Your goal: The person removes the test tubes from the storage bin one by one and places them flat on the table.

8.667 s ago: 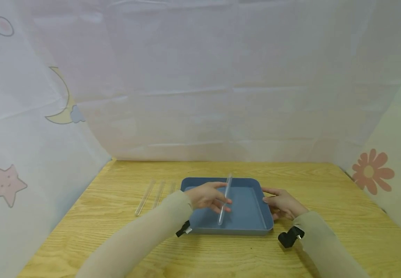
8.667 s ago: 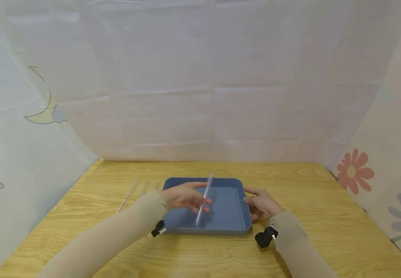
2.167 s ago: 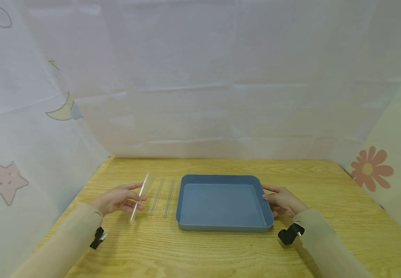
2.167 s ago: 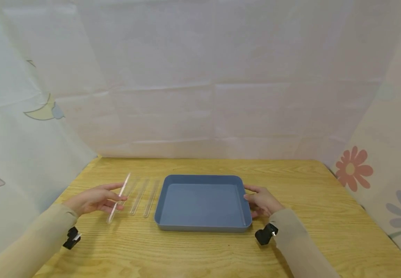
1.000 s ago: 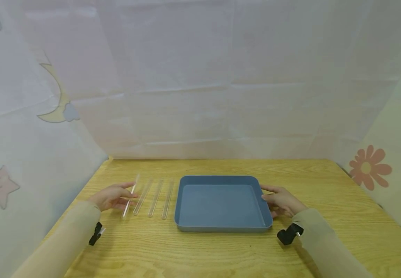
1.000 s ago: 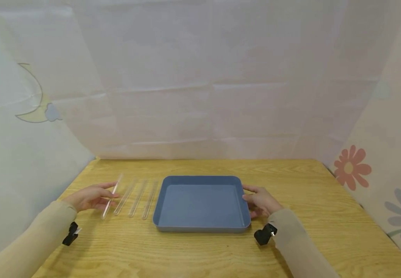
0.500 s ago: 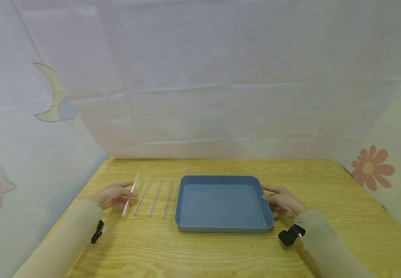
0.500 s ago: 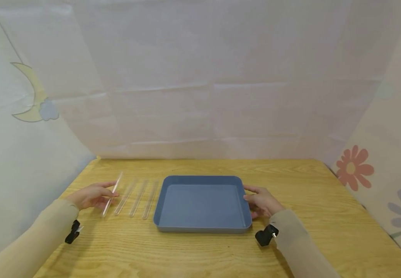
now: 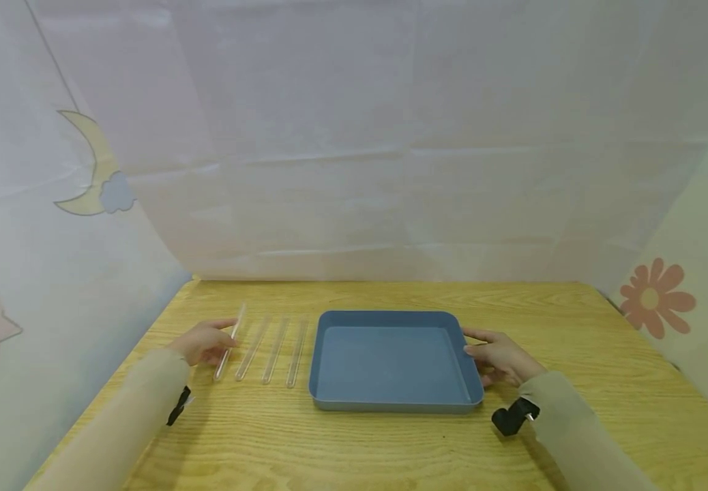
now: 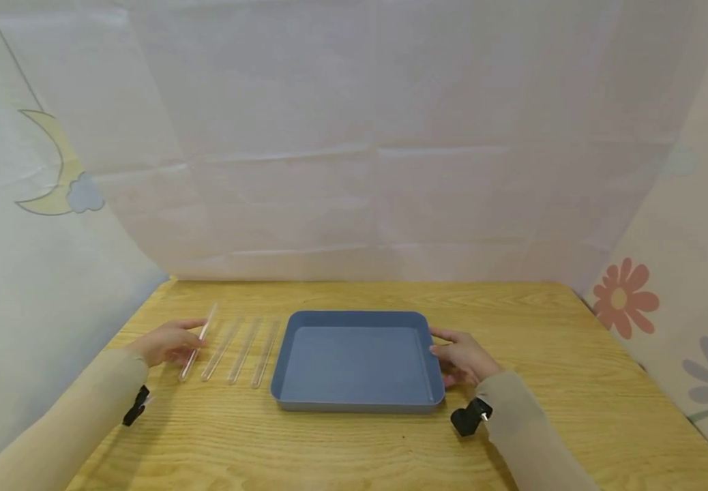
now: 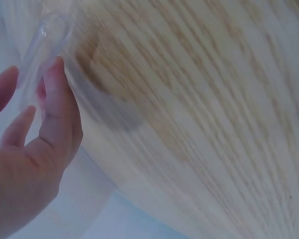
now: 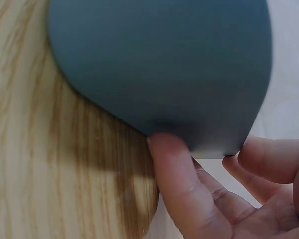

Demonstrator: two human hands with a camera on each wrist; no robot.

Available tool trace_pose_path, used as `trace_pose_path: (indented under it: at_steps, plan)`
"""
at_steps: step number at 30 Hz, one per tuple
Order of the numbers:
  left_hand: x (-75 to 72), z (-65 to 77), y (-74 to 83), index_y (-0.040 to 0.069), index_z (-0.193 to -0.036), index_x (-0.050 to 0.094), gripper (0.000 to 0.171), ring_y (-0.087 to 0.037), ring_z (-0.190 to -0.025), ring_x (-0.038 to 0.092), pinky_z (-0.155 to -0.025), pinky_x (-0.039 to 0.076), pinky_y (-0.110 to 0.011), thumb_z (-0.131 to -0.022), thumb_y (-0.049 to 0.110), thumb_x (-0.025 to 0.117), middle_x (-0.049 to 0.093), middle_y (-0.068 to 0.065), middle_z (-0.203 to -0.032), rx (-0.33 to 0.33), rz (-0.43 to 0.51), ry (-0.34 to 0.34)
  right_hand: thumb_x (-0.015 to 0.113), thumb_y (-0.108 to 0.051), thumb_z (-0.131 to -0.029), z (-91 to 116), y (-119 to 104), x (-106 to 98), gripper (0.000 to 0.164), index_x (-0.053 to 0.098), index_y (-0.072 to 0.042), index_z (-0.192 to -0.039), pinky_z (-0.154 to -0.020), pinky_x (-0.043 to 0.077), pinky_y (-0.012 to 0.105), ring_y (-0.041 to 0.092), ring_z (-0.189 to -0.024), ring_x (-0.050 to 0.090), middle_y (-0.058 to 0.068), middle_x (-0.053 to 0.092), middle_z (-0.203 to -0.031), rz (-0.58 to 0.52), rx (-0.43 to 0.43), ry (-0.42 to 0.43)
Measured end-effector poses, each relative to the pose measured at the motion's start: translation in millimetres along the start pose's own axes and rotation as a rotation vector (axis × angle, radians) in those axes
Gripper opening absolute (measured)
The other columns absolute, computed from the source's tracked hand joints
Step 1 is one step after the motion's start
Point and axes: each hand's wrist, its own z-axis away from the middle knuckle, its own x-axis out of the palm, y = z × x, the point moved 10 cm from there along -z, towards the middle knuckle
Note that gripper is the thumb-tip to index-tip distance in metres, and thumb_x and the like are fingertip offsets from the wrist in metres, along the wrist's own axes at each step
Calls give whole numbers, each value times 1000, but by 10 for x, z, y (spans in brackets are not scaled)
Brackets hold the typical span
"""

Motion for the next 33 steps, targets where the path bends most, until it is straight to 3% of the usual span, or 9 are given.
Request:
trace_pose_path:
  at_steps: [21,24,28,33]
  plan:
    - [12,-104,-8,-9,-148,23,67,-7,-51,34,-55,40,-24,-89,-6,54,49,0,-70,-24,-60,72,50,-8,-101,8,-17,-9,61,20,0,-154,-68,57,45,25,-86,68,19,67,-111,20,-7,3]
    - [12,-99,1,-11,-147,24,67,-9,-55,37,-57,42,-25,-88,-7,54,52,-8,-81,-23,-70,90,51,-7,-101,-2,-6,-5,61,21,-1,-154,-68,58,45,25,-86,68,18,67,-112,13,-6,4]
    - [18,-112,2,-13,-146,25,66,-12,-61,42,-61,44,-27,-87,-8,55,52,-28,-114,-12,-109,108,51,-7,-101,-12,7,-1,60,22,-1,-153,-68,58,45,25,-86,68,18,67,-112,11,-9,5]
    - [31,-162,-6,-14,-144,28,67,-16,-66,49,-61,47,-27,-83,-8,56,46,-39,-127,13,-160,118,50,-7,-101,-11,14,-2,60,22,-1,-153,-68,58,45,25,-86,68,18,67,-111,4,-8,5]
